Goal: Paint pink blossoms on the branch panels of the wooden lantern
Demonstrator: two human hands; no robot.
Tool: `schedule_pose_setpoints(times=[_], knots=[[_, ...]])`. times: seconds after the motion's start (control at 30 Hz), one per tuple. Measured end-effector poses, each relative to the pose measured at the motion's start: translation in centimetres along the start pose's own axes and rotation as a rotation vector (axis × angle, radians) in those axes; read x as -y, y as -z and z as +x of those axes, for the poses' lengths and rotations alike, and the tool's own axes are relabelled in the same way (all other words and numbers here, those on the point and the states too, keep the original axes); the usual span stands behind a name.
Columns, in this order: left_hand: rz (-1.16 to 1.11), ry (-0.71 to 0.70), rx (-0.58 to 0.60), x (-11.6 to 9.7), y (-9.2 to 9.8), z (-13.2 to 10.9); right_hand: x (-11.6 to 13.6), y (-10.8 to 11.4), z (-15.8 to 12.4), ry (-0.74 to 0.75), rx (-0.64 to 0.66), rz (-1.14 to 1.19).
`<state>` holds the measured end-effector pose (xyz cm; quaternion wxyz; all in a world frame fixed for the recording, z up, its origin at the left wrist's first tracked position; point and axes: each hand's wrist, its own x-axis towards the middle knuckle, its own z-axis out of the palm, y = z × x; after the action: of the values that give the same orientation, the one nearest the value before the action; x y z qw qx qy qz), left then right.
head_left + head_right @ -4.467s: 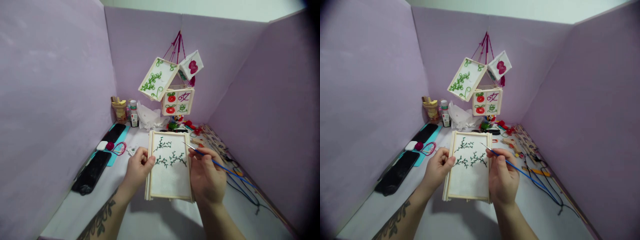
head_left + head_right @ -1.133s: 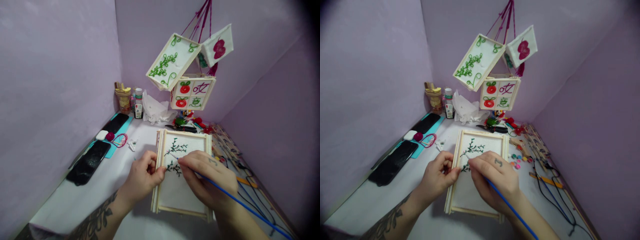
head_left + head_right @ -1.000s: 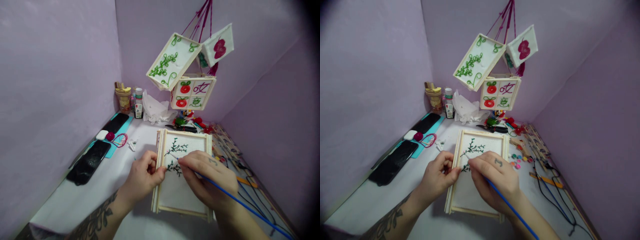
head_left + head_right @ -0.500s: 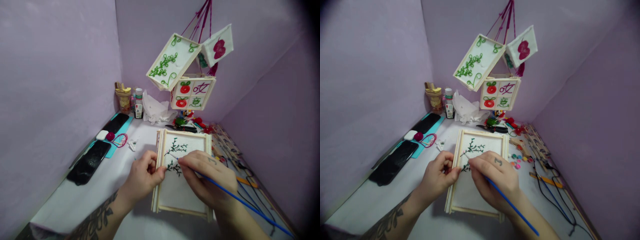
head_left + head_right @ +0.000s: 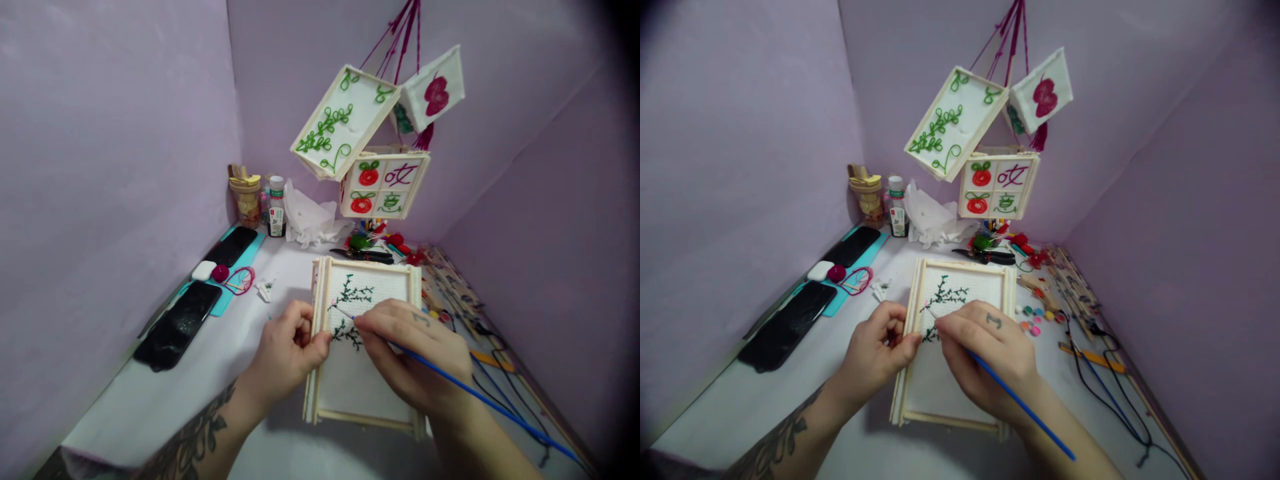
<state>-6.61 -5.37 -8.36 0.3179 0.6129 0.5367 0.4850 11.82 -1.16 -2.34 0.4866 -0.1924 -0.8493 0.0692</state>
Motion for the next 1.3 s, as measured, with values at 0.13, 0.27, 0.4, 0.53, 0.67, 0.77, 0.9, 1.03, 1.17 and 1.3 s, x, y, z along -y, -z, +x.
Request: schedule_pose_setpoints(times=[0.13,0.27,0.4,0.53,0.67,0.77,0.9,1.03,1.17,1.3], knots=[[-0.009,-0.003,0.002,0.02,-0.02,0.0,0.0,0.09,-0.04,-0.014,0.0,0.005],[0.0,0.012,0.004,-0.01,0.0,0.02,-0.03,0.11,-0.08,-0.009,0.004,0.002],[0.002,0.006,0.001,-0.13,0.01,0.05,0.03,0.15,-0.06,-0.032,0.0,-0.003],[-0.002,-0.003,-0.01,-0.18,0.01,0.04,0.03,0.2,-0.03,-0.036,-0.005,0.002],[-0.003,-0.008,-0.003,-0.08,0.02,0.03,-0.07,0.19,-0.11,-0.039,0.004,0.008],[-0.007,-0.01,-0.002,0.02,-0.01,0.03,-0.11,0.15,-0.17,-0.037,-0.001,0.007],[-0.002,-0.02,-0.009,0.05,-0.06,0.03,-0.13,0.19,-0.19,-0.037,0.003,0.014],[-0.001,-0.02,-0.013,-0.07,-0.01,0.09,-0.13,0.37,-0.25,-0.062,-0.015,0.027],[0.009,-0.015,-0.014,-0.12,0.04,0.09,-0.15,0.29,-0.31,-0.054,-0.04,0.007],[0.011,-0.018,-0.013,0.04,-0.02,-0.04,-0.17,0.03,-0.23,-0.033,-0.049,-0.013]])
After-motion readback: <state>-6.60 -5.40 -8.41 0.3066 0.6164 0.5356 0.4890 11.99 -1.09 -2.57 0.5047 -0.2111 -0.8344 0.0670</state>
